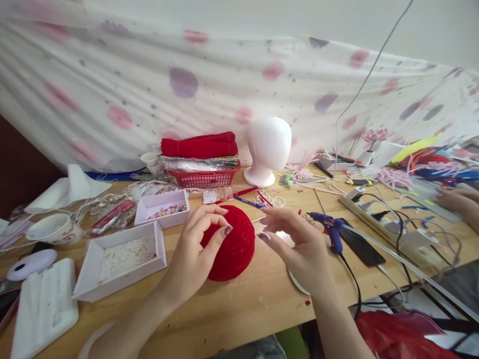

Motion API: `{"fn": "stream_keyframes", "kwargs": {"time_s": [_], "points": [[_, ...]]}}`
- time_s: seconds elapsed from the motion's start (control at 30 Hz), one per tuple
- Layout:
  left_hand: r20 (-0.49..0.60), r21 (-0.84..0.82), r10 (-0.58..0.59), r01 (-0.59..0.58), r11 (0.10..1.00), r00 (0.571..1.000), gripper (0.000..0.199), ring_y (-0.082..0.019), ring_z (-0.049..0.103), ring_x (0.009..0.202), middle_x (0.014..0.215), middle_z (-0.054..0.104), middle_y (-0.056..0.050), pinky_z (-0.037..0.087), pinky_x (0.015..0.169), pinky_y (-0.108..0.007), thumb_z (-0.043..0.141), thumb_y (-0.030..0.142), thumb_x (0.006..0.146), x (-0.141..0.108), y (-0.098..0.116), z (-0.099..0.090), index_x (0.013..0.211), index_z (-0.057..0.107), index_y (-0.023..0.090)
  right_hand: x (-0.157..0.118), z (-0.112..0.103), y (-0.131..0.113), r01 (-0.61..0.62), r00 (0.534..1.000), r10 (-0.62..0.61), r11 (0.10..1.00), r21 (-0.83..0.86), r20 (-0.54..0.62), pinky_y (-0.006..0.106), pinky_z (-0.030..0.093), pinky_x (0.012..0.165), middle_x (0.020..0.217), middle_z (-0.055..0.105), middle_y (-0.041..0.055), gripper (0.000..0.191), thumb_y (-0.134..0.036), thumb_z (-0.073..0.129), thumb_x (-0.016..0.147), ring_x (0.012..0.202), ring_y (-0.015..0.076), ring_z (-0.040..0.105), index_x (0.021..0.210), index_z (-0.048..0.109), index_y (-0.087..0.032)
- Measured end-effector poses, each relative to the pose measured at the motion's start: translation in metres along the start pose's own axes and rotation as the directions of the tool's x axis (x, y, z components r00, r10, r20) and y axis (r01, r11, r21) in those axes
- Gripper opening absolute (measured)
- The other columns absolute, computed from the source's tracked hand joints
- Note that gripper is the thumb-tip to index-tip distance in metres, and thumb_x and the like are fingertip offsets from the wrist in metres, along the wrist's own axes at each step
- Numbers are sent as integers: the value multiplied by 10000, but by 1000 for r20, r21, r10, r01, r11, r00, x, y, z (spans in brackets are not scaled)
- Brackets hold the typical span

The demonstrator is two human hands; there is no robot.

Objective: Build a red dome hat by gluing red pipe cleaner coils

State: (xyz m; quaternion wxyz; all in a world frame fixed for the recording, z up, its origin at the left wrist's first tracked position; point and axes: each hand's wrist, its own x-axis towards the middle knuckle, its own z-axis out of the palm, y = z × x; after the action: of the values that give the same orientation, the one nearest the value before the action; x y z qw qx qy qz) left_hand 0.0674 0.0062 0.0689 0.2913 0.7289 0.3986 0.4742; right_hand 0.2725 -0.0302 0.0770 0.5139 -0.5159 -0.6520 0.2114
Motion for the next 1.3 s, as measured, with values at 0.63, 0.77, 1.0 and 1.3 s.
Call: {"fn": "stream_keyframes", "kwargs": {"time_s": [0.63,0.77,1.0,1.3], "points": [[70,-452,-382,370,812,922,54,-170,760,752,775,783,-22,633,747,-265,695,261,792,-60,-17,22,774,686,211,-35,9,43,-35,970,30,999,15,241,271,442,645,753,640,9,219,-378,578,956,702,149,581,817,621,-214],[-52,-368,-437,389,844,898,85,-198,771,795,826,801,-18,640,787,-289,802,253,702,-61,-27,-12,716,722,229,-24,-31,63,-54,991,39,992,-111,-129,304,467,688,794,667,24,217,-427,639,910,742,174,613,849,648,-220],[-195,-470,-503,370,801,842,292,-191,752,825,774,769,26,614,718,-239,897,374,642,-56,-27,-57,793,684,244,-12,-7,38,110,982,-84,982,152,-170,297,512,626,1101,719,63,145,-397,479,1012,866,187,706,1010,527,-260],[-64,-666,-429,282,691,901,240,-121,726,724,689,738,39,610,769,-207,870,383,701,-61,-17,-59,856,738,256,-13,32,18,49,844,-66,998,45,532,344,542,781,902,726,35,163,-301,321,1050,838,176,699,968,454,-254]]}}
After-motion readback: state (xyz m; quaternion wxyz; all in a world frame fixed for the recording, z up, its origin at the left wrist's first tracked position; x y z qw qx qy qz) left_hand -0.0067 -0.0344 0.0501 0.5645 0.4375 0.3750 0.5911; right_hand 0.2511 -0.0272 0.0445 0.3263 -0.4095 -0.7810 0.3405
